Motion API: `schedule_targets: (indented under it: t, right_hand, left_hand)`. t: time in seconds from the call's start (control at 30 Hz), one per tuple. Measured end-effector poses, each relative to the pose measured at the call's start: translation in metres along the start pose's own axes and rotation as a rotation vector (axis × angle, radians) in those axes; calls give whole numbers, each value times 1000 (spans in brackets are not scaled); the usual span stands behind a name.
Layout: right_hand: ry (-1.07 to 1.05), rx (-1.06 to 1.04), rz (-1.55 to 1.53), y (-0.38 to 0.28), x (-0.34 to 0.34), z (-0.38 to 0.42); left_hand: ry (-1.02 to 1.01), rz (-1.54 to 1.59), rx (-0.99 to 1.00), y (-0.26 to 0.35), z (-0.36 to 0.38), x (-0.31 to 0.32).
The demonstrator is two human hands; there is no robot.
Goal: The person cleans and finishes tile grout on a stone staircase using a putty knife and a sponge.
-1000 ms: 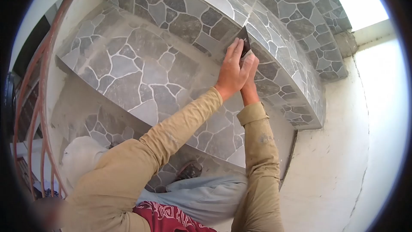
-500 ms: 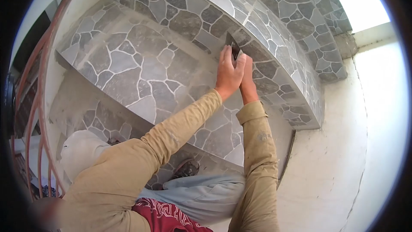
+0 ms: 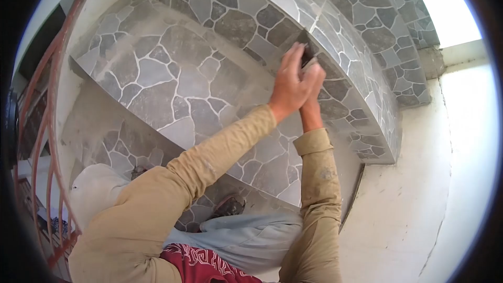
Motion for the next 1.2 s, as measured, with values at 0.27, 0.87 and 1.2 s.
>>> schedule_targets:
  t: [0.27, 0.87, 1.2]
  right_hand:
    - [-44, 198, -52, 32, 4, 25]
    - [-24, 4, -26, 5, -8, 4]
    - [-3, 88, 31, 10, -10, 4]
  left_hand:
    - [30, -60, -39, -35, 27, 2]
    - [16, 42, -35, -20, 23, 0]
    - [20, -64, -112, -19, 25, 7]
Point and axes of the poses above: each hand's wrist, its own z-axis away from the middle knuckle, its own x-axis out of the palm, y = z × x, the point moved 6 cm from there along -z, towards the middle knuckle
